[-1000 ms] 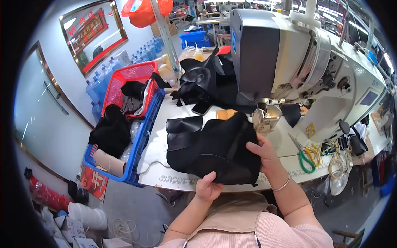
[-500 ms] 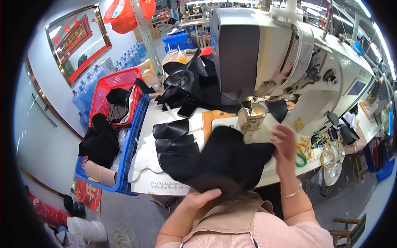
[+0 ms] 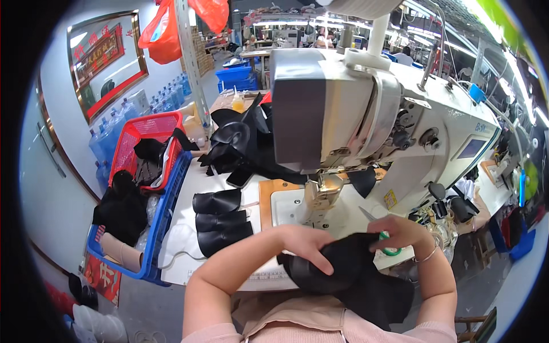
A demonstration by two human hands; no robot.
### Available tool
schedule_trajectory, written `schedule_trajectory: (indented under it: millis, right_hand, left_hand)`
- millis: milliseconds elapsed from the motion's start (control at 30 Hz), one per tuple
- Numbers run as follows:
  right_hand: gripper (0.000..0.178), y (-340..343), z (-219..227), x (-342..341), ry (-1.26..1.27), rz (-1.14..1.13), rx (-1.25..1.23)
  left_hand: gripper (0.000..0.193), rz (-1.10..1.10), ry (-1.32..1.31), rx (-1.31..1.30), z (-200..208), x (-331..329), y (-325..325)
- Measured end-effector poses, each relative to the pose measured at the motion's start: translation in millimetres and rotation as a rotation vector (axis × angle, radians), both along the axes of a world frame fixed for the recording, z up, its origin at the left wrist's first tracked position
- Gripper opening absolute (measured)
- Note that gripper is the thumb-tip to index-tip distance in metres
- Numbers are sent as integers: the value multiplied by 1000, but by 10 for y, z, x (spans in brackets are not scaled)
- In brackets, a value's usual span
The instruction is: Stitching together black leather components for shoe manufacturing using an industrial sewing machine.
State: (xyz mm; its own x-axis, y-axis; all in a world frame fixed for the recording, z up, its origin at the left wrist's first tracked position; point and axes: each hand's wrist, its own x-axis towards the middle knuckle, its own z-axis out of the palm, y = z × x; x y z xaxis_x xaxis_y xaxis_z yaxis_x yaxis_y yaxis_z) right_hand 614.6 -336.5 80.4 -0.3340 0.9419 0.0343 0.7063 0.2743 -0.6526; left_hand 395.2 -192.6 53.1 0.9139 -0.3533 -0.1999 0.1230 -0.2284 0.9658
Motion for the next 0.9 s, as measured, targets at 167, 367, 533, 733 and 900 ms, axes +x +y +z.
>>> schedule_trajectory:
  millis: [167,367,533,733,900]
  right_hand:
    - [23,540,-24,35,-52,-199,227]
    - [26,968,33,-86,259,-320,351]
    - [45,1084,-3,-41,304,-238,491]
    - [51,1166,-58,9,198,-252,407]
    - [61,1177,-39,13,78,-223,420]
  left_hand:
    - [31,739,-40,251,203,-109,335]
    - [28,1019,-74,287,259,-94,522]
    - [24,1075,-229,143,207,-56,483]
    - [25,1105,-184,294,285,-73,442]
    - [25,1120,-145,350,306,-88,430]
